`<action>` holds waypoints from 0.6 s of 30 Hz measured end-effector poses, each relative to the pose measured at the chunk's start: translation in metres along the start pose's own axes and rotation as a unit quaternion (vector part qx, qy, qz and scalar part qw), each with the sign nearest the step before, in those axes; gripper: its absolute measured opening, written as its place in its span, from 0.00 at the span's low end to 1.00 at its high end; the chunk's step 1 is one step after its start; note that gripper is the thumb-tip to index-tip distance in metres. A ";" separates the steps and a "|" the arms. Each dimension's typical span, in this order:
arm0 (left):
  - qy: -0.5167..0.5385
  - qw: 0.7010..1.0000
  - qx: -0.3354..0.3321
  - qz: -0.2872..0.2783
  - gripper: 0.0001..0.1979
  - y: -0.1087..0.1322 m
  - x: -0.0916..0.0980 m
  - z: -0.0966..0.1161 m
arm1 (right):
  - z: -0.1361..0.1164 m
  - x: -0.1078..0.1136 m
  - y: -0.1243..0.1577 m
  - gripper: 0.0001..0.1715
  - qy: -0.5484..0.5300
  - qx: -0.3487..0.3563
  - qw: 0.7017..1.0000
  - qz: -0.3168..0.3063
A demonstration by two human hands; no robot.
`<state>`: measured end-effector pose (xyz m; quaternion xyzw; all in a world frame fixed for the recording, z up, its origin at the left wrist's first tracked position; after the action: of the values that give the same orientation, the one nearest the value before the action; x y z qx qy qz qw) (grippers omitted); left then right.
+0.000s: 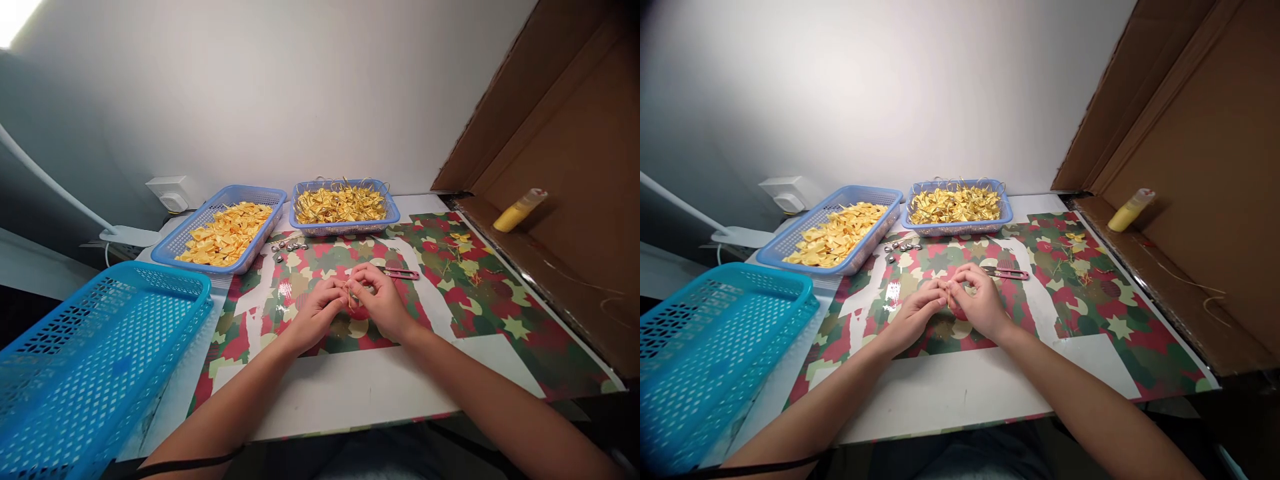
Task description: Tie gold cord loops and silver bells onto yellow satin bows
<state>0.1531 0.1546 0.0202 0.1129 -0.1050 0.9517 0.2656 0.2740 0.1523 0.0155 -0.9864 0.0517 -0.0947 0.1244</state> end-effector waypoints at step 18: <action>0.051 0.998 0.018 0.019 0.16 0.001 0.003 -0.009 | 0.000 0.008 -0.005 0.11 -0.055 -0.018 0.998 0.027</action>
<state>0.1487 0.1575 0.0119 0.0667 -0.0759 0.9628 0.2508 0.2825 0.1560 0.0177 -0.9903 0.0736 -0.0363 0.1120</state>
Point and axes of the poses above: each hand's wrist, its own y-axis away from the middle knuckle, its own x-axis out of the back of the hand, z = x × y, the point moved 7 cm from there along -y, towards the middle knuckle, and after that the axes turned 4 degrees about z, right-handed, at the moved point
